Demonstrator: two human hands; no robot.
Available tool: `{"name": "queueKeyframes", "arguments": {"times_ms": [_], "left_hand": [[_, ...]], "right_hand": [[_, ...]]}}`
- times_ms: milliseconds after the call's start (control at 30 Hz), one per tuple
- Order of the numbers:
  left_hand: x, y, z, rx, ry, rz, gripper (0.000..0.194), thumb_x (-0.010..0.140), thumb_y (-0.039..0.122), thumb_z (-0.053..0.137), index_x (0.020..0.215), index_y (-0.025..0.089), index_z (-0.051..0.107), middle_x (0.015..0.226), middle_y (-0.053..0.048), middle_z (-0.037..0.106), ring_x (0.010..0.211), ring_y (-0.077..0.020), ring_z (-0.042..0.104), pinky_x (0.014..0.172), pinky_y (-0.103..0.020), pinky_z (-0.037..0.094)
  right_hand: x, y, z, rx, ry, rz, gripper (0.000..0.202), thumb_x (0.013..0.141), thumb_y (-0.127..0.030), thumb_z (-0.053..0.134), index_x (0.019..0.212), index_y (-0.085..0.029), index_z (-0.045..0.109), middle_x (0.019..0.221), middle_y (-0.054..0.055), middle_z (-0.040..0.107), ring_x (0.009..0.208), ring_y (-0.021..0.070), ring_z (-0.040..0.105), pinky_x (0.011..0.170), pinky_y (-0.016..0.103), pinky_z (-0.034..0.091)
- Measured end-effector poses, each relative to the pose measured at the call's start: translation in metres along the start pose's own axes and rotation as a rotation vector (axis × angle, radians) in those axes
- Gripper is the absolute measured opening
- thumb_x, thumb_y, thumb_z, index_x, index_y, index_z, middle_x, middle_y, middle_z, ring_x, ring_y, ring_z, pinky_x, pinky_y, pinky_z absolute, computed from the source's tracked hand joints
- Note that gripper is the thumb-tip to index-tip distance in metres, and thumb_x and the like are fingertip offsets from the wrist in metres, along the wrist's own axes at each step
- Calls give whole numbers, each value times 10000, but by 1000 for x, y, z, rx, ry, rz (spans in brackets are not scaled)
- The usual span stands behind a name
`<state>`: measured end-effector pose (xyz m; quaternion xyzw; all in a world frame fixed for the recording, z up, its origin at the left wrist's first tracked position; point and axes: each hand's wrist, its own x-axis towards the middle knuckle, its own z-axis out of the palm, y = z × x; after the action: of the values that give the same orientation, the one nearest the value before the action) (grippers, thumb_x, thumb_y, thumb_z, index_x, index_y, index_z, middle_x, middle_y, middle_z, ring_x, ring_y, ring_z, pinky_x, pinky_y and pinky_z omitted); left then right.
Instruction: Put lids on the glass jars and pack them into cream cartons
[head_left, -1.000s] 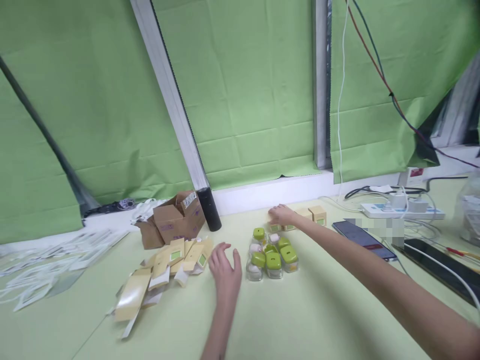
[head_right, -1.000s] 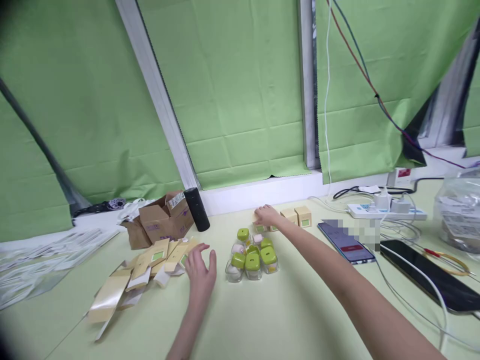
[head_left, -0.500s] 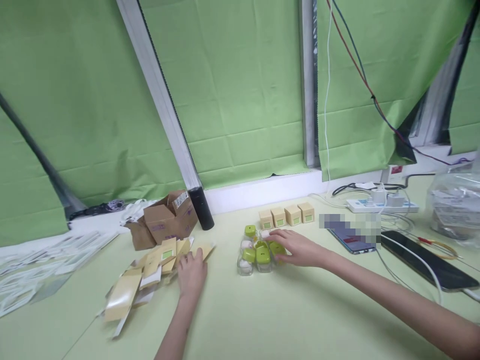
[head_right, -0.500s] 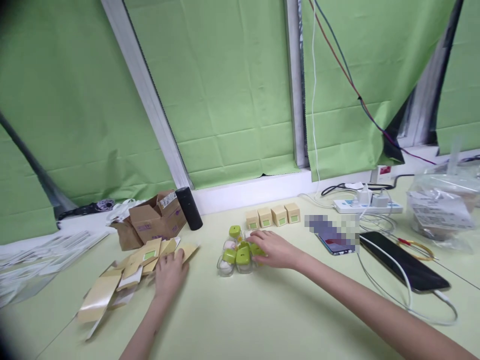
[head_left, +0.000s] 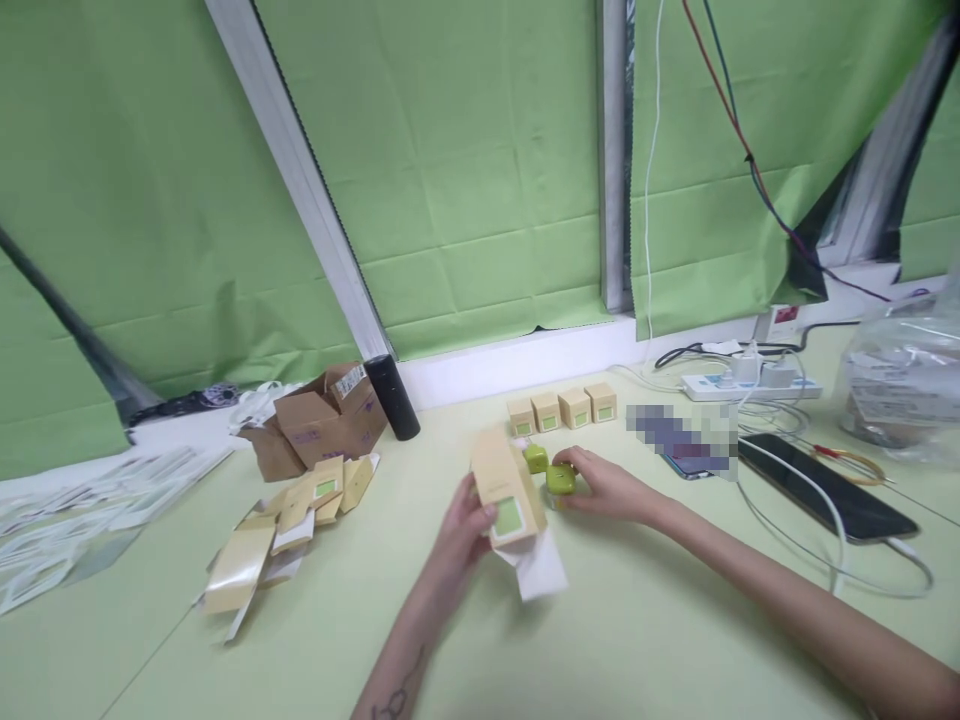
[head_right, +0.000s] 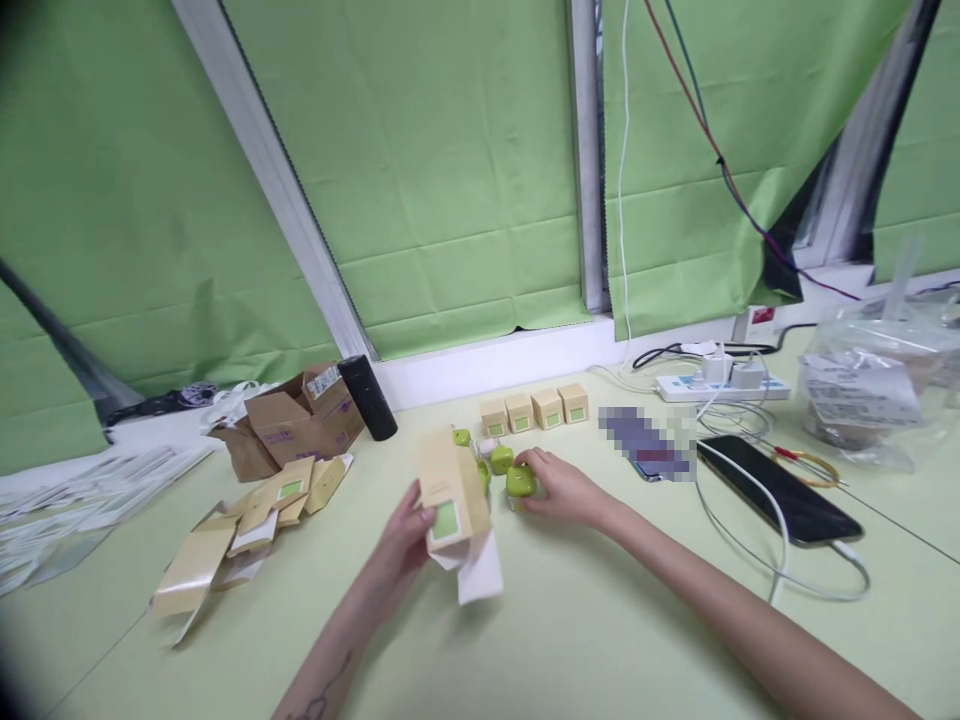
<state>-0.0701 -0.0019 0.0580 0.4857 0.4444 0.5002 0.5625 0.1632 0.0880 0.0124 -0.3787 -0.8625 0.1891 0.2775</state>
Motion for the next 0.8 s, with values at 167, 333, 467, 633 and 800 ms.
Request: {"name": "queueKeyframes", "arguments": {"times_ms": [167,333,467,633,800], "left_hand": [[12,-45,27,71,-117,91,700,632,438,717,1222,238,398,1243,-118,502,1088,-262,523,832,-352,466],[16,-66,24,35,59,182,742,642,422,715,1235,264,299,1155,-95,542,1028,-236,544,831,-355,457],[12,-68,19,-78,135,90,753,629,407,730,1234,270,304,1114,-85,595,1044,-268,552,877,-395,437],[10,-66,18,-135,76,-3,692,655,389,716,1224,258,343,1130,-93,608,1050,-285,565,858,-397,446],[12,-76,18,9,-79,0,636,716,400,670,1244,213,368,1075,-105,622,989,-259,581,848,-368,433]], "right_hand": [[-15,9,-15,46,8,76,434,661,-242,664,1076,-191,550,1003,70,574,887,234,575,760,354,476],[-17,16,-29,205,101,153,449,788,-396,573,1177,-188,492,1148,85,559,979,208,579,827,332,489],[-19,25,-40,117,185,322,430,800,-362,537,1195,-201,480,1152,83,579,896,200,606,804,331,488],[-28,35,-38,5,11,331,438,671,-256,628,1101,-180,594,1030,92,635,912,261,599,801,360,469],[-28,18,-36,-6,-59,128,492,745,-253,586,1232,-229,520,1178,81,538,1083,238,526,938,357,410]]}}
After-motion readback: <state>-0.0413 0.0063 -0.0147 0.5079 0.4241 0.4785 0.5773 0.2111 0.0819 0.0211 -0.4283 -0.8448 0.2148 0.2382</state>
